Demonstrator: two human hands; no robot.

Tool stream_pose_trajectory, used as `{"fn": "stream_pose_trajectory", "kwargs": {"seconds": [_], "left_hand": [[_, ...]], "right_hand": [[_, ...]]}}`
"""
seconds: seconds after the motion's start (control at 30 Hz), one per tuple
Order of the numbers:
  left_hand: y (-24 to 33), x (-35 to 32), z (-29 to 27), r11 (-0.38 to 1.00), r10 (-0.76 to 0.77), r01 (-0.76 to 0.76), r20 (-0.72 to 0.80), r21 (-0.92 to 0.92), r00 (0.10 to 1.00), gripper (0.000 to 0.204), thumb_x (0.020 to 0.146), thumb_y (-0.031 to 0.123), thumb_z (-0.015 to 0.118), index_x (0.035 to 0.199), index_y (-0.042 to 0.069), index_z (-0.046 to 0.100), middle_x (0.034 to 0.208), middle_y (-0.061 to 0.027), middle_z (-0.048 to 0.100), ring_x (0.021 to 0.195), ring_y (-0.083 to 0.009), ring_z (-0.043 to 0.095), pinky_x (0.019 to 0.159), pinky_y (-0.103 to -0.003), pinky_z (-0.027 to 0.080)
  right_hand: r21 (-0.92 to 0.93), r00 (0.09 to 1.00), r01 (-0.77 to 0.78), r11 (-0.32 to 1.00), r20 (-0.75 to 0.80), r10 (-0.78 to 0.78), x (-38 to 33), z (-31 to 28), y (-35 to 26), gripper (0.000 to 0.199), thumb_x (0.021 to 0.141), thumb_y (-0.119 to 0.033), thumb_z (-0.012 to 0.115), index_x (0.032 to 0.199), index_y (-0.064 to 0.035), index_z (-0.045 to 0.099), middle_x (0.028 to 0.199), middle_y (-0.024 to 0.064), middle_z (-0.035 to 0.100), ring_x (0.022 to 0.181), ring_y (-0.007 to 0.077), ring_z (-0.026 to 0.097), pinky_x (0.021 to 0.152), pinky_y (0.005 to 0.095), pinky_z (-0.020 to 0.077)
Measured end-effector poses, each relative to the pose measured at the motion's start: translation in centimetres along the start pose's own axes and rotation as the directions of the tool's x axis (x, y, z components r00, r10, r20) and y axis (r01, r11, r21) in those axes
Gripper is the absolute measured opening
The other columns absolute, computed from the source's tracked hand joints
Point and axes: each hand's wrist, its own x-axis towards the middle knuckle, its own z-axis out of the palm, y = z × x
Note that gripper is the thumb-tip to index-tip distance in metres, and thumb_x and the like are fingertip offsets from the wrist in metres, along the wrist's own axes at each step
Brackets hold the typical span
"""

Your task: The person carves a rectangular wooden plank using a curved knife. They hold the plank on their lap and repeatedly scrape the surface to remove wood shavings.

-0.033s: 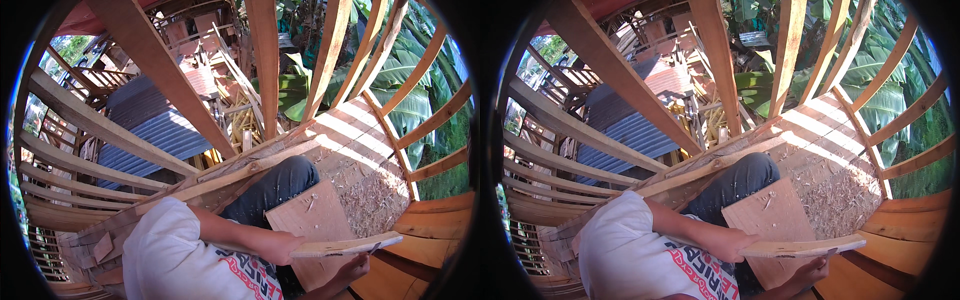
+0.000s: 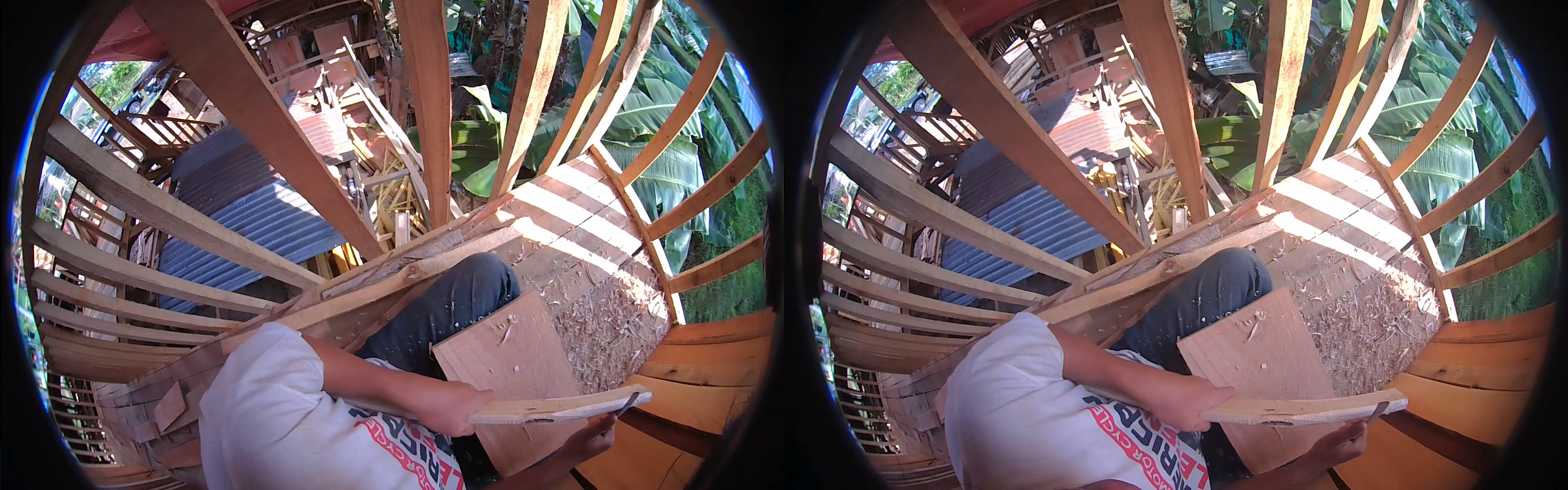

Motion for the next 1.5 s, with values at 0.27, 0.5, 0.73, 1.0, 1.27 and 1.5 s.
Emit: {"fn": "stream_pose_trajectory", "kwargs": {"seconds": [0.27,0.5,0.73,1.0,1.27,1.5], "left_hand": [[-2.4,2.7,-1.2,0.997,0.075,-0.075,-0.018,-0.005,0.997,0.037,0.080,0.010,0.059,0.112,0.000,0.043,0.089,-0.0212,0.063,0.086,-0.0364,0.063,0.071,-0.041,0.047],[-1.8,4.0,-2.7,0.975,0.196,-0.193,0.017,-0.110,0.980,0.032,0.079,0.009,0.060,0.107,0.000,0.046,0.084,-0.0110,0.055,0.079,-0.0208,0.055,0.074,-0.033,0.045],[-0.6,5.1,-2.9,0.917,0.175,-0.095,0.178,-0.388,0.968,0.022,0.079,0.006,0.058,0.096,0.006,0.044,0.079,0.0004,0.042,0.066,-0.0080,0.044,0.057,-0.024,0.040],[-0.6,6.3,-3.4,0.926,0.197,-0.094,0.258,-0.365,0.946,0.020,0.077,0.004,0.058,0.093,0.004,0.045,0.079,-0.0014,0.043,0.063,-0.0104,0.048,0.054,-0.026,0.042],[-2.7,6.0,-5.5,0.853,0.265,-0.137,0.192,-0.504,0.945,0.031,0.078,0.005,0.059,0.107,0.002,0.047,0.084,-0.0045,0.048,0.077,-0.0169,0.052,0.068,-0.030,0.044],[-0.7,2.9,-5.5,0.900,0.201,-0.150,0.086,-0.409,0.976,0.028,0.078,0.006,0.059,0.103,0.003,0.047,0.082,-0.0019,0.045,0.076,-0.0124,0.048,0.069,-0.027,0.041]], "right_hand": [[0.216,0.982,-0.171,0.961,0.121,0.147,-1.5,-2.8,1.5,0.059,0.096,-0.058,0.039,0.066,-0.0074,0.039,0.057,-0.0060,0.025,0.051,0.0047,0.026,0.045,0.0228,0.0168],[0.141,0.997,-0.041,0.989,0.066,0.032,0.7,-3.8,-1.2,0.065,0.090,-0.067,0.043,0.066,-0.0065,0.038,0.054,-0.0034,0.033,0.045,0.0056,0.034,0.042,0.0222,0.0220],[0.477,0.967,0.035,0.878,-0.237,0.090,6.0,-9.6,-7.2,0.070,0.083,-0.074,0.047,0.062,-0.0081,0.036,0.052,-0.0023,0.032,0.044,0.0059,0.034,0.042,0.0219,0.0224],[-0.019,0.963,0.270,0.963,0.017,-0.270,13.1,-13.1,-14.9,0.059,0.088,-0.052,0.061,0.061,-0.0010,0.047,0.050,-0.0036,0.033,0.050,0.0041,0.030,0.043,0.0267,0.0209],[-0.015,0.862,0.459,0.889,0.251,-0.441,15.0,-4.3,-19.8,0.054,0.084,-0.054,0.063,0.065,-0.0032,0.063,0.050,0.0102,0.054,0.050,0.0273,0.060,0.049,0.0384,0.0451],[-0.209,0.683,0.699,0.684,0.480,-0.550,7.7,-3.6,-16.4,0.063,0.086,-0.063,0.054,0.059,-0.0057,0.061,0.048,0.0082,0.054,0.042,0.0253,0.057,0.045,0.0390,0.0470]]}}
